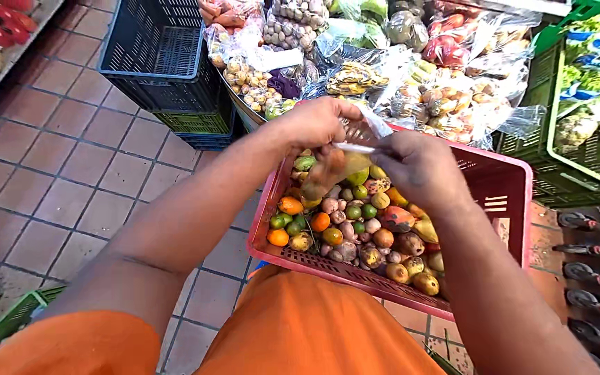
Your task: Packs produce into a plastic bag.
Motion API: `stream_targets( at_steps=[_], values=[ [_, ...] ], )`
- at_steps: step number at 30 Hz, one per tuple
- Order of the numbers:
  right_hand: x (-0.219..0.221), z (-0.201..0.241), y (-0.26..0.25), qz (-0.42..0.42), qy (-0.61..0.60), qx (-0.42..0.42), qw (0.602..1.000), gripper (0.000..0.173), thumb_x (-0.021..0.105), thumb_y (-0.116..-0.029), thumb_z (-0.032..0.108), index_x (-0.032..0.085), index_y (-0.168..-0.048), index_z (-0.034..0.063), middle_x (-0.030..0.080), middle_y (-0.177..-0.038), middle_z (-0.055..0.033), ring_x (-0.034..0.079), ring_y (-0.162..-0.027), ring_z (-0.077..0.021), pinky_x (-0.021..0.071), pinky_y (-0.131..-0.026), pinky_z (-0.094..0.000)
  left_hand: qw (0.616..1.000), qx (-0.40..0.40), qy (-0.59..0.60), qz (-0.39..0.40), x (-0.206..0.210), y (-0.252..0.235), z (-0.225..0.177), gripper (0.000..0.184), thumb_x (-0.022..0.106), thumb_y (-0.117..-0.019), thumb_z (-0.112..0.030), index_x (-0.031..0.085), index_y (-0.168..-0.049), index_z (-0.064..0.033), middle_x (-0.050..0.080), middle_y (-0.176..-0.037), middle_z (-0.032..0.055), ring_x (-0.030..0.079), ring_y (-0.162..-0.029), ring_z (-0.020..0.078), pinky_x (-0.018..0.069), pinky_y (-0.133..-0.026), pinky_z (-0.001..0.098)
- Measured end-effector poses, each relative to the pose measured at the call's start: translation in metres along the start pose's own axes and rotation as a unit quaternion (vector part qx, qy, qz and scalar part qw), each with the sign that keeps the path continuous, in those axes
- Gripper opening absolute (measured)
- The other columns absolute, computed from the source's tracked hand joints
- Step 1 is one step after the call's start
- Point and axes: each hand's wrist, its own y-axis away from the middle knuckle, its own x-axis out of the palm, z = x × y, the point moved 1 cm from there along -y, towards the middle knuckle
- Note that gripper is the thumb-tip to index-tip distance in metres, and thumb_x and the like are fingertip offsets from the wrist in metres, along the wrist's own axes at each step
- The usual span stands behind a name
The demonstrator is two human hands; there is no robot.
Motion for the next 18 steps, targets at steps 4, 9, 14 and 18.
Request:
stream_targets(
  at_steps=[4,9,14,18],
  values=[
    [-0.019,0.002,-0.014,-0.047,0.018,-0.024,0.998,0.017,0.063,-0.0997,0.019,0.075,-0.106,0.0094,0.073,-0.095,-0.0063,0.070,-0.087,-0.0148,0.0576,-0.082,-0.0347,1.000,0.009,-0.011,-0.020,-0.008,-0.015,-0.015,0.054,0.049,-0.0907,0.011,0.064,-0.135,-0.0160,0.066,-0.127,0.0079,0.053,-0.055,0.0100,0.0434,-0.043,0.0232],
    [-0.029,-0.002,-0.013,-0.044,-0.047,-0.029,0.998,0.016,0.063,-0.1005,0.019,0.075,-0.108,0.0112,0.073,-0.097,-0.0013,0.068,-0.088,-0.0069,0.0571,-0.083,-0.0273,0.999,0.020,-0.022,-0.039,-0.005,-0.029,-0.009,0.049,0.052,-0.0915,0.009,0.066,-0.131,-0.0150,0.069,-0.119,0.0084,0.052,-0.052,0.0107,0.0425,-0.042,0.0240],
    [-0.062,-0.047,0.028,-0.091,-0.262,0.068,0.959,0.016,0.065,-0.0994,0.014,0.070,-0.111,0.0046,0.073,-0.098,-0.0031,0.072,-0.086,-0.0126,0.0631,-0.081,-0.0340,0.998,0.028,-0.006,-0.056,-0.005,-0.033,0.017,0.056,0.052,-0.0864,0.012,0.064,-0.134,-0.0151,0.069,-0.122,0.0065,0.052,-0.052,0.0086,0.0434,-0.042,0.0240],
    [-0.065,-0.104,0.091,-0.097,-0.173,0.197,0.960,0.021,0.065,-0.0989,0.020,0.071,-0.113,0.0071,0.073,-0.100,-0.0036,0.070,-0.088,-0.0106,0.0615,-0.082,-0.0348,0.996,0.033,0.022,-0.080,-0.025,-0.024,0.042,0.053,0.051,-0.0905,0.010,0.062,-0.136,-0.0155,0.067,-0.125,0.0049,0.048,-0.052,0.0066,0.0408,-0.042,0.0228]
  ],
)
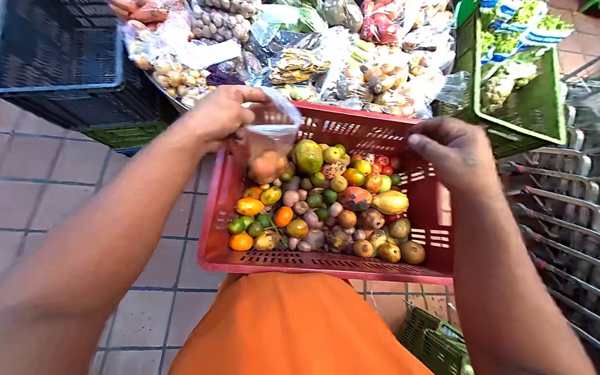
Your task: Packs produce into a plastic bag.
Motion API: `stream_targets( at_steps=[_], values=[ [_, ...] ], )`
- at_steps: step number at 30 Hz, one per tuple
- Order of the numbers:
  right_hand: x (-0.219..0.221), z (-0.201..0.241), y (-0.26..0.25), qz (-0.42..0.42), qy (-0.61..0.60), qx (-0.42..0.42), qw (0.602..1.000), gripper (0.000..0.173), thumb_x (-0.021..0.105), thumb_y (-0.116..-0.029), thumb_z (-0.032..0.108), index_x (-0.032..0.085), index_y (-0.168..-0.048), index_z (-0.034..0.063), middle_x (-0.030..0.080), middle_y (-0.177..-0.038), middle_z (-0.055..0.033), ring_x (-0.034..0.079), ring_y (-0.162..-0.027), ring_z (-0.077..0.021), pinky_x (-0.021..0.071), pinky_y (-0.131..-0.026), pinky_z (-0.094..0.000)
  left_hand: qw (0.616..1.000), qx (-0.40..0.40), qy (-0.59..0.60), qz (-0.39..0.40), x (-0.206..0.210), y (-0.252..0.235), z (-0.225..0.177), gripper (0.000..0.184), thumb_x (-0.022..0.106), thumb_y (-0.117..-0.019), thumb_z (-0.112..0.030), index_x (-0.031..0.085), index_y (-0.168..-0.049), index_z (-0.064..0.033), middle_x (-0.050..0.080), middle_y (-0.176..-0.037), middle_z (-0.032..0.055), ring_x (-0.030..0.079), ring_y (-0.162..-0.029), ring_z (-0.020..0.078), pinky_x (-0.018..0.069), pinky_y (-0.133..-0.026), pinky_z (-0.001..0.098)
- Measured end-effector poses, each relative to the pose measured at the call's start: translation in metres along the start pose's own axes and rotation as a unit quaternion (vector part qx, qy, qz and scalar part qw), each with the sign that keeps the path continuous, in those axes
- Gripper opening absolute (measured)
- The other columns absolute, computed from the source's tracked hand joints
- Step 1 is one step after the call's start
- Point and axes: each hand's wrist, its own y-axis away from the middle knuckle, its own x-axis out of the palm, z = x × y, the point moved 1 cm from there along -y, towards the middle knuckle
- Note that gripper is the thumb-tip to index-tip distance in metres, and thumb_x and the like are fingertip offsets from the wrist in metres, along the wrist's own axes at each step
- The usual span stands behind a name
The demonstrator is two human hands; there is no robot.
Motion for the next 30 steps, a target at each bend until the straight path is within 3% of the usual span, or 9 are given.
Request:
stream_targets(
  at_steps=[4,7,10,13,15,18,24,28,30],
  values=[
    [-0.032,-0.081,0.061,0.068,0.139,0.162,0.975,0.023,0.066,-0.0999,0.022,0.071,-0.118,0.0082,0.073,-0.108,-0.0091,0.071,-0.098,-0.0219,0.0576,-0.092,-0.0520,1.000,0.002,-0.003,-0.002,0.014,0.026,0.009,0.057,0.049,-0.0886,0.011,0.060,-0.137,-0.0184,0.065,-0.127,0.0037,0.044,-0.048,0.0035,0.0392,-0.040,0.0208],
    [-0.036,-0.126,0.103,0.203,0.175,0.258,0.928,0.028,0.067,-0.0996,0.020,0.069,-0.124,0.0052,0.073,-0.112,-0.0161,0.070,-0.103,-0.0317,0.0536,-0.095,-0.0615,0.999,-0.008,0.037,-0.008,0.040,0.050,0.010,0.062,0.052,-0.0845,0.016,0.062,-0.137,-0.0161,0.070,-0.108,0.0069,0.045,-0.044,0.0056,0.0401,-0.037,0.0214],
    [-0.019,-0.150,0.130,0.301,0.200,0.274,0.891,0.032,0.072,-0.0960,0.022,0.070,-0.124,0.0054,0.072,-0.116,-0.0163,0.069,-0.108,-0.0326,0.0521,-0.099,-0.0606,0.995,0.016,0.079,-0.061,0.038,0.051,0.012,0.062,0.051,-0.0833,0.014,0.061,-0.136,-0.0180,0.070,-0.111,0.0011,0.046,-0.046,0.0009,0.0407,-0.038,0.0170],
    [0.020,-0.161,0.145,0.400,0.296,0.260,0.828,0.046,0.079,-0.0866,0.043,0.072,-0.122,0.0140,0.071,-0.118,-0.0160,0.065,-0.115,-0.0389,0.0474,-0.100,-0.0687,0.992,0.008,0.110,-0.057,0.052,0.059,0.004,0.068,0.049,-0.0791,0.018,0.061,-0.138,-0.0148,0.069,-0.114,0.0059,0.048,-0.046,0.0039,0.0402,-0.036,0.0185],
    [0.046,-0.161,0.151,0.456,0.391,0.243,0.761,0.062,0.076,-0.0833,0.055,0.065,-0.134,0.0206,0.069,-0.125,-0.0153,0.057,-0.125,-0.0415,0.0424,-0.104,-0.0680,0.992,-0.001,0.117,-0.046,0.061,0.062,0.001,0.070,0.049,-0.0783,0.020,0.062,-0.138,-0.0144,0.070,-0.113,0.0079,0.047,-0.045,0.0056,0.0394,-0.036,0.0193],
    [0.070,-0.155,0.152,0.477,0.475,0.211,0.709,0.074,0.072,-0.0864,0.052,0.053,-0.147,0.0150,0.068,-0.125,-0.0211,0.056,-0.126,-0.0453,0.0399,-0.107,-0.0650,0.991,-0.004,0.130,-0.044,0.064,0.065,-0.003,0.070,0.048,-0.0794,0.020,0.060,-0.139,-0.0138,0.068,-0.120,0.0081,0.048,-0.047,0.0060,0.0397,-0.036,0.0195],
    [0.039,-0.162,0.142,0.387,0.348,0.264,0.812,0.051,0.084,-0.0727,0.047,0.073,-0.112,0.0165,0.074,-0.098,-0.0111,0.070,-0.096,-0.0342,0.0525,-0.088,-0.0655,0.989,-0.011,0.139,-0.046,0.060,0.072,0.006,0.070,0.047,-0.0808,0.021,0.059,-0.141,-0.0132,0.067,-0.128,0.0086,0.049,-0.047,0.0076,0.0416,-0.038,0.0211],
    [-0.008,-0.125,0.130,0.217,-0.014,0.320,0.922,0.047,0.080,-0.0815,0.029,0.067,-0.120,0.0072,0.074,-0.099,-0.0117,0.072,-0.088,-0.0266,0.0601,-0.080,-0.0507,0.988,-0.017,0.145,-0.046,0.058,0.075,0.014,0.070,0.048,-0.0835,0.022,0.058,-0.143,-0.0136,0.065,-0.135,0.0077,0.052,-0.048,0.0094,0.0430,-0.038,0.0224],
    [-0.021,-0.097,0.120,0.112,-0.210,0.281,0.930,0.043,0.072,-0.0827,0.029,0.066,-0.121,0.0120,0.072,-0.104,-0.0099,0.071,-0.085,-0.0224,0.0619,-0.073,-0.0428,0.989,-0.020,0.138,-0.046,0.059,0.075,0.013,0.070,0.049,-0.0838,0.022,0.058,-0.143,-0.0141,0.065,-0.135,0.0076,0.052,-0.049,0.0103,0.0432,-0.038,0.0230]
  ],
)
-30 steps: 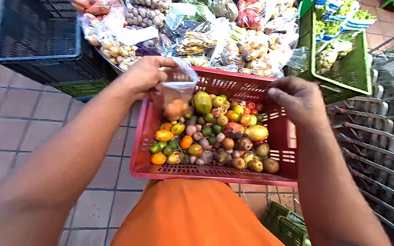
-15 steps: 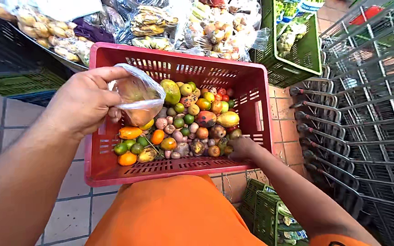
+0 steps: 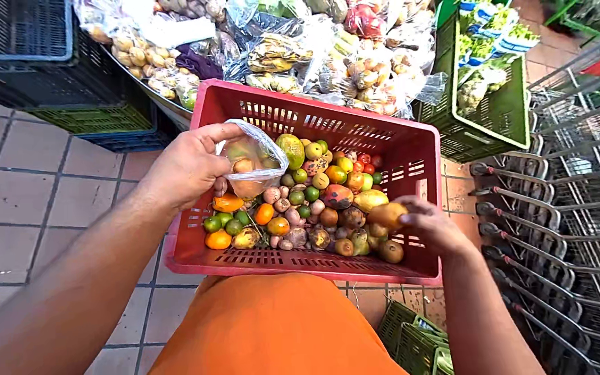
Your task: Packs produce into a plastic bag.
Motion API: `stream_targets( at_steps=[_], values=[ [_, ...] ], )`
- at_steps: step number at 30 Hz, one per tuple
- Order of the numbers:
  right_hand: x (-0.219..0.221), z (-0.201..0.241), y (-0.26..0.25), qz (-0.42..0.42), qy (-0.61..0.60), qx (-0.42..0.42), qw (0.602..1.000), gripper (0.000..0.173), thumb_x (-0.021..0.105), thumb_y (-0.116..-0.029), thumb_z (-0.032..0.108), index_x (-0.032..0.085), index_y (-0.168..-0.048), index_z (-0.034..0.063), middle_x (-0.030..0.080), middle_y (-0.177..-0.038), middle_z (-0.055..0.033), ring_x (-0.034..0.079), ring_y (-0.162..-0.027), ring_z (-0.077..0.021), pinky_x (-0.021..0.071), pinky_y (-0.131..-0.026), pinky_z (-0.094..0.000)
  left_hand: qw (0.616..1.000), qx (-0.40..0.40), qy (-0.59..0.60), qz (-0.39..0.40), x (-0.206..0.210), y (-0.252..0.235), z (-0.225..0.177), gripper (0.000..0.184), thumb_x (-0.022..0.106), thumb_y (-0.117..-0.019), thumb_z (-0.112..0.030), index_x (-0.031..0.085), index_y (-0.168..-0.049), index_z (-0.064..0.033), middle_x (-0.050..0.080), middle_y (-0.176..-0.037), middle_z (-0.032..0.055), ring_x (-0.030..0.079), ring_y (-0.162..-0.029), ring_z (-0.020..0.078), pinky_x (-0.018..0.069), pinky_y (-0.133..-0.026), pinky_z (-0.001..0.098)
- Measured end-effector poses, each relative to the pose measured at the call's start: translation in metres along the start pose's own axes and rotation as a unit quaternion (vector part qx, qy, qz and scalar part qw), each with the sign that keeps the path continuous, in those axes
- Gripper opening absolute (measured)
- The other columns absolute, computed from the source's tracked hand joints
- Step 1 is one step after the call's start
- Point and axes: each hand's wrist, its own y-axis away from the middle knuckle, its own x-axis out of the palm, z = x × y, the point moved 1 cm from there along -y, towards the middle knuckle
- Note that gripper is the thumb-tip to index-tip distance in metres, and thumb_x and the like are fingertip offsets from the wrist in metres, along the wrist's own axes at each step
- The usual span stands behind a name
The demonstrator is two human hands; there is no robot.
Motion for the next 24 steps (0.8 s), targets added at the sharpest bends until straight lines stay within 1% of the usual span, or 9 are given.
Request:
stream_targets(
  at_steps=[3,6,10,12,15,18,21,22,24],
  values=[
    [0.002,0.040,-0.005,0.013,-0.173,-0.143,0.974,0.049,0.075,-0.0838,0.044,0.061,-0.127,0.0258,0.068,-0.115,-0.0049,0.069,-0.091,-0.0194,0.0611,-0.073,-0.0392,0.999,-0.006,-0.033,0.004,0.008,-0.002,-0.002,0.070,0.050,-0.0840,0.022,0.060,-0.142,-0.0166,0.065,-0.135,0.0057,0.054,-0.050,0.0114,0.0439,-0.038,0.0241],
    [0.024,0.083,-0.013,0.033,-0.196,-0.238,0.951,0.064,0.080,-0.0834,0.027,0.050,-0.140,0.0210,0.063,-0.124,-0.0094,0.068,-0.099,-0.0234,0.0616,-0.081,-0.0413,0.998,-0.002,-0.065,0.009,0.017,-0.003,-0.004,0.068,0.052,-0.0851,0.019,0.060,-0.142,-0.0167,0.068,-0.129,0.0066,0.058,-0.053,0.0135,0.0471,-0.040,0.0260],
    [0.086,0.135,-0.013,0.019,-0.016,-0.290,0.957,0.068,0.081,-0.0781,0.013,0.053,-0.140,0.0059,0.068,-0.124,-0.0125,0.071,-0.105,-0.0249,0.0645,-0.085,-0.0433,0.995,-0.003,-0.098,0.019,0.025,-0.004,-0.007,0.065,0.055,-0.0886,0.015,0.059,-0.143,-0.0198,0.069,-0.124,0.0077,0.057,-0.052,0.0134,0.0470,-0.040,0.0266],
    [0.117,0.154,-0.014,0.040,0.077,-0.323,0.942,0.064,0.081,-0.0788,0.009,0.055,-0.137,0.0055,0.068,-0.126,-0.0085,0.072,-0.103,-0.0209,0.0664,-0.082,-0.0388,0.992,-0.002,-0.122,0.027,0.028,-0.006,-0.007,0.060,0.060,-0.0913,0.010,0.061,-0.142,-0.0234,0.070,-0.124,0.0059,0.060,-0.056,0.0139,0.0488,-0.044,0.0280],
    [0.152,0.166,-0.029,0.039,0.237,-0.365,0.899,0.057,0.083,-0.0806,0.026,0.058,-0.130,0.0134,0.072,-0.111,0.0001,0.072,-0.083,-0.0105,0.0641,-0.070,-0.0341,0.988,0.002,-0.148,0.040,0.030,-0.009,-0.006,0.060,0.065,-0.0914,0.005,0.058,-0.144,-0.0229,0.070,-0.124,0.0077,0.061,-0.057,0.0161,0.0513,-0.046,0.0319],
    [0.177,0.172,-0.046,0.032,0.373,-0.392,0.840,0.053,0.080,-0.0832,0.034,0.063,-0.130,0.0165,0.069,-0.102,-0.0028,0.062,-0.071,-0.0154,0.0556,-0.063,-0.0408,0.984,-0.009,-0.166,0.062,0.028,-0.012,-0.011,0.069,0.061,-0.0899,0.008,0.052,-0.150,-0.0246,0.066,-0.131,0.0091,0.060,-0.057,0.0170,0.0516,-0.047,0.0342],
    [0.186,0.167,-0.065,0.004,0.433,-0.435,0.790,0.036,0.069,-0.0945,0.027,0.068,-0.129,0.0157,0.068,-0.123,-0.0057,0.069,-0.088,-0.0207,0.0593,-0.071,-0.0439,0.983,-0.017,-0.172,0.069,0.023,-0.015,-0.016,0.076,0.064,-0.0902,0.007,0.046,-0.154,-0.0291,0.063,-0.136,0.0101,0.065,-0.064,0.0191,0.0543,-0.050,0.0354],
    [0.187,0.165,-0.071,-0.007,0.417,-0.452,0.788,0.026,0.065,-0.0979,0.022,0.071,-0.121,0.0139,0.069,-0.121,-0.0055,0.069,-0.086,-0.0193,0.0590,-0.071,-0.0415,0.983,-0.019,-0.173,0.066,0.022,-0.016,-0.020,0.076,0.063,-0.0906,0.007,0.045,-0.155,-0.0301,0.063,-0.135,0.0105,0.063,-0.061,0.0186,0.0533,-0.048,0.0348],
    [0.187,0.163,-0.075,-0.001,0.419,-0.473,0.775,0.023,0.057,-0.1021,0.020,0.072,-0.118,0.0128,0.070,-0.121,-0.0043,0.071,-0.093,-0.0182,0.0604,-0.075,-0.0409,0.984,-0.020,-0.168,0.063,0.020,-0.016,-0.028,0.077,0.059,-0.0902,0.009,0.045,-0.155,-0.0298,0.062,-0.137,0.0097,0.061,-0.058,0.0173,0.0514,-0.046,0.0330]
  ],
)
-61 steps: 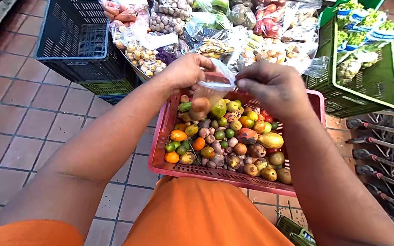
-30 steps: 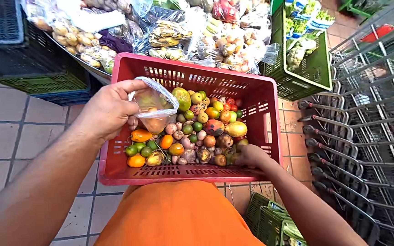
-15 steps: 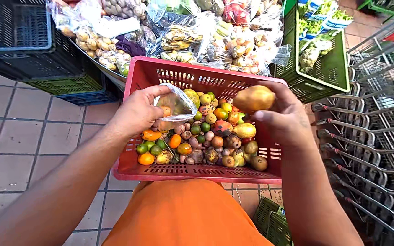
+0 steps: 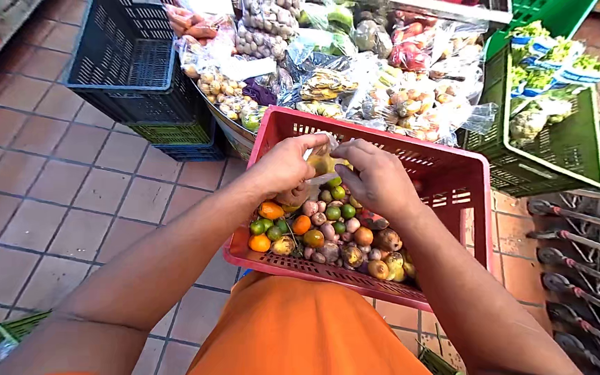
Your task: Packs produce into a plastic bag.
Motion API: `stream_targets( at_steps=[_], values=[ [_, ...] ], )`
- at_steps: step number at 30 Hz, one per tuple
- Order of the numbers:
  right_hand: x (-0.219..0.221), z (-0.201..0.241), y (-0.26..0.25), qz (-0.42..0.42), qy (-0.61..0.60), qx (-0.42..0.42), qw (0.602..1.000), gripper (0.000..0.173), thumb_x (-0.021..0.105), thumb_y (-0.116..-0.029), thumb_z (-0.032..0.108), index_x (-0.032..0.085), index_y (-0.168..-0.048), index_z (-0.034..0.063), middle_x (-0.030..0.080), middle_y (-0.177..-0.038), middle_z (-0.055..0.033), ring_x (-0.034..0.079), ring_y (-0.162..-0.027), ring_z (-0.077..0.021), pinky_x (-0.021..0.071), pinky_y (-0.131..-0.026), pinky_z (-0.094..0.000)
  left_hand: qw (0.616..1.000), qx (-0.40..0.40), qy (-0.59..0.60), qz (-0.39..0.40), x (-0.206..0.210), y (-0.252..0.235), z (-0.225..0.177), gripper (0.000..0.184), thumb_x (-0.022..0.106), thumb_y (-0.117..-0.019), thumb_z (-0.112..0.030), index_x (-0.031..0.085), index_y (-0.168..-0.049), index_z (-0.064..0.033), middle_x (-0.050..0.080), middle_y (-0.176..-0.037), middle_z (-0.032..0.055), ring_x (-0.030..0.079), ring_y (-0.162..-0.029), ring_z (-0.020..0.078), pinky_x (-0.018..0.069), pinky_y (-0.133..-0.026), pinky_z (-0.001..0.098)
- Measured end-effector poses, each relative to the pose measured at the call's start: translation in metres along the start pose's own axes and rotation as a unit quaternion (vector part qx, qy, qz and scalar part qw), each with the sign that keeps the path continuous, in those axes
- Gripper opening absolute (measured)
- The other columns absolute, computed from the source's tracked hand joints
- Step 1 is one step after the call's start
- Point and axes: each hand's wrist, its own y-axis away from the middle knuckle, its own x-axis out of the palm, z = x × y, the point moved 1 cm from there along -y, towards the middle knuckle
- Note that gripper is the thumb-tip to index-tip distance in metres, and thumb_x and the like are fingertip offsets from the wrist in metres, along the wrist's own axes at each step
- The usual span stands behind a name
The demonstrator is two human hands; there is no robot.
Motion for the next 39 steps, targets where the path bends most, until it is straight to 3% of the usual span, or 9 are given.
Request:
stream_targets(
  at_steps=[5,12,16,21,25,28,31,34,39],
  values=[
    [-0.007,0.002,-0.002,0.124,-0.005,-0.066,0.990,0.029,0.060,-0.1031,0.037,0.070,-0.115,0.0130,0.068,-0.099,-0.0042,0.069,-0.083,-0.0203,0.0586,-0.070,-0.0443,0.997,0.049,0.056,0.008,-0.017,0.005,-0.026,0.077,0.053,-0.0856,0.016,0.050,-0.152,-0.0234,0.059,-0.144,0.0062,0.056,-0.053,0.0141,0.0468,-0.041,0.0286],
    [-0.034,0.005,0.014,-0.205,-0.183,-0.040,0.961,0.020,0.063,-0.0999,0.010,0.070,-0.113,-0.0029,0.071,-0.103,-0.0116,0.069,-0.096,-0.0178,0.0606,-0.086,-0.0354,0.989,0.078,0.125,-0.016,-0.020,0.007,-0.043,0.073,0.052,-0.0850,0.017,0.055,-0.148,-0.0196,0.063,-0.135,0.0107,0.055,-0.052,0.0140,0.0451,-0.039,0.0268],
    [0.018,0.005,0.044,-0.110,-0.293,0.233,0.921,0.108,0.089,-0.0760,0.039,0.025,-0.161,0.0203,0.053,-0.148,-0.0074,0.061,-0.121,-0.0223,0.0568,-0.094,-0.0484,0.989,0.068,0.128,-0.039,-0.002,0.017,-0.053,0.073,0.052,-0.0875,0.015,0.053,-0.150,-0.0225,0.064,-0.135,0.0105,0.062,-0.060,0.0191,0.0501,-0.043,0.0333],
    [0.070,0.007,0.011,-0.184,-0.434,0.191,0.861,0.026,0.056,-0.1000,0.014,0.064,-0.125,0.0075,0.068,-0.097,-0.0041,0.064,-0.082,-0.0091,0.0573,-0.075,-0.0318,0.971,0.178,0.139,-0.073,0.028,0.044,-0.075,0.072,0.052,-0.0929,0.006,0.048,-0.153,-0.0323,0.067,-0.120,0.0107,0.053,-0.049,0.0192,0.0485,-0.040,0.0322],
    [0.024,0.033,-0.022,-0.143,-0.557,0.217,0.789,0.041,0.045,-0.1075,0.047,0.063,-0.093,0.0122,0.051,-0.066,-0.0001,0.049,-0.055,-0.0110,0.0457,-0.054,-0.0302,0.939,0.332,0.057,-0.070,-0.016,0.030,-0.033,0.096,0.082,-0.0834,-0.036,0.026,-0.161,-0.0373,0.045,-0.157,-0.0044,0.067,-0.100,0.0171,0.0613,-0.078,0.0356],
    [-0.012,0.063,-0.029,-0.071,-0.602,0.183,0.774,0.034,0.047,-0.1071,0.036,0.060,-0.089,0.0106,0.046,-0.062,0.0035,0.045,-0.052,-0.0073,0.0422,-0.052,-0.0257,0.971,0.237,0.008,0.004,0.007,0.013,0.007,0.060,0.093,-0.0704,-0.025,0.067,-0.124,-0.0219,0.073,-0.111,-0.0075,0.069,-0.103,0.0081,0.0599,-0.091,0.0344],
    [-0.047,0.080,-0.027,-0.074,-0.634,0.144,0.757,0.024,0.048,-0.1050,0.023,0.061,-0.087,0.0142,0.044,-0.061,0.0083,0.041,-0.052,-0.0012,0.0362,-0.051,-0.0192,0.963,0.262,-0.009,0.057,0.042,0.006,0.009,0.019,0.080,-0.0861,-0.024,0.074,-0.102,-0.0155,0.073,-0.093,-0.0130,0.067,-0.090,-0.0046,0.0579,-0.087,0.0226],
    [-0.090,0.058,-0.004,-0.179,-0.644,0.123,0.733,0.028,0.054,-0.1034,0.044,0.069,-0.100,0.0207,0.049,-0.064,0.0074,0.041,-0.049,-0.0002,0.0367,-0.047,-0.0179,0.923,0.376,0.021,0.079,0.060,-0.009,0.022,0.024,0.068,-0.0996,-0.027,0.077,-0.089,-0.0082,0.075,-0.091,0.0023,0.070,-0.088,0.0118,0.0596,-0.083,0.0359],
    [-0.094,-0.014,0.070,-0.119,-0.358,0.089,0.922,0.055,0.048,-0.1007,0.062,0.067,-0.119,0.0139,0.070,-0.087,-0.0029,0.066,-0.072,-0.0135,0.0586,-0.065,-0.0360,0.910,0.411,0.004,0.057,0.066,0.010,0.014,0.020,0.064,-0.1002,-0.016,0.078,-0.092,-0.0035,0.077,-0.101,0.0096,0.073,-0.100,0.0203,0.0602,-0.094,0.0406]
  ],
)
